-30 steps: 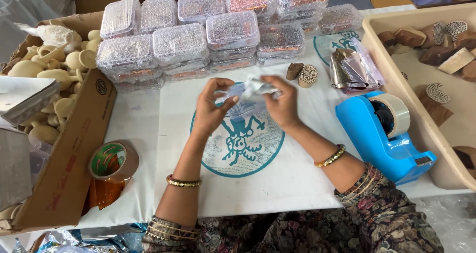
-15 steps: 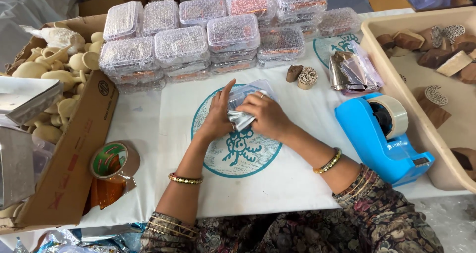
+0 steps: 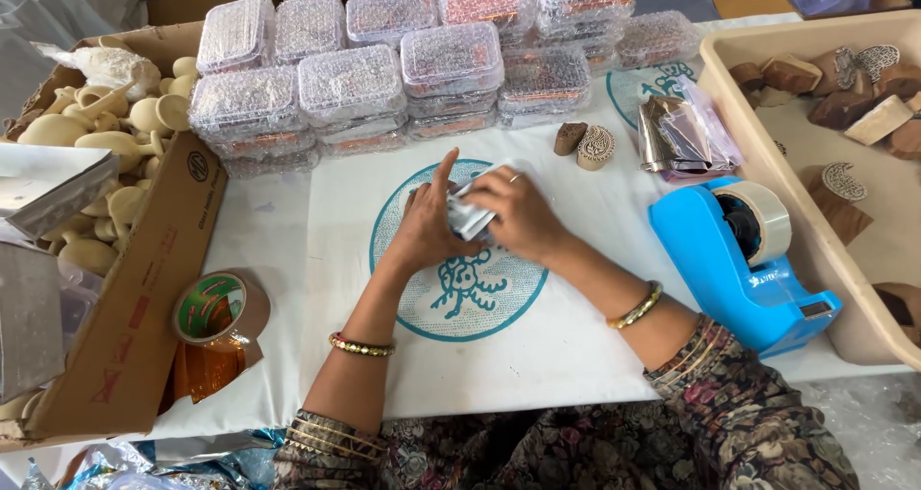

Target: The person places a small white cloth into a clear plastic container, then adds a piece of orange metallic foil and a small wooden block. They close the container and wrap it in bubble wrap.

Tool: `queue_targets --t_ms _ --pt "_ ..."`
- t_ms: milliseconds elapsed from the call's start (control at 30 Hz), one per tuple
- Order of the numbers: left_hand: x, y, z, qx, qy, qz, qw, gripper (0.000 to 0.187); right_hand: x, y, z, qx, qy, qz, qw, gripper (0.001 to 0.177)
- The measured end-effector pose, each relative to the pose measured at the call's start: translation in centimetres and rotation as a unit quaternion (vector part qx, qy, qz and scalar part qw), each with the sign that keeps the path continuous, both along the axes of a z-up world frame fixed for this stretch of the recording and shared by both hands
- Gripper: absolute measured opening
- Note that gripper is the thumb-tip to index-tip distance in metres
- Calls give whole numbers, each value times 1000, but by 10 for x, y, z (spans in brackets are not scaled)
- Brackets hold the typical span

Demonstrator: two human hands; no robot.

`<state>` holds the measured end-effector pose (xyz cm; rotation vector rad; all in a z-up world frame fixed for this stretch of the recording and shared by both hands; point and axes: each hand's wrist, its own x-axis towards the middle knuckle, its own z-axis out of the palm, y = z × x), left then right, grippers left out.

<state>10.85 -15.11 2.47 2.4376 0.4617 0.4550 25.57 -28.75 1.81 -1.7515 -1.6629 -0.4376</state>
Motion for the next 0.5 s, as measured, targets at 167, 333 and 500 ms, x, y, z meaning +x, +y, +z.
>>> queue_targets --t_ms 167,333,500 --pt "-5 3 6 11 0 -9 1000 153 6 10 -9 1 10 76 997 40" --pt "-13 1 11 15 7 -8 1000 149 25 2 -13 -1 7 -15 1000 41" --pt "-82 -57 64 210 -12 -55 976 101 25 2 -15 3 26 -40 999 39"
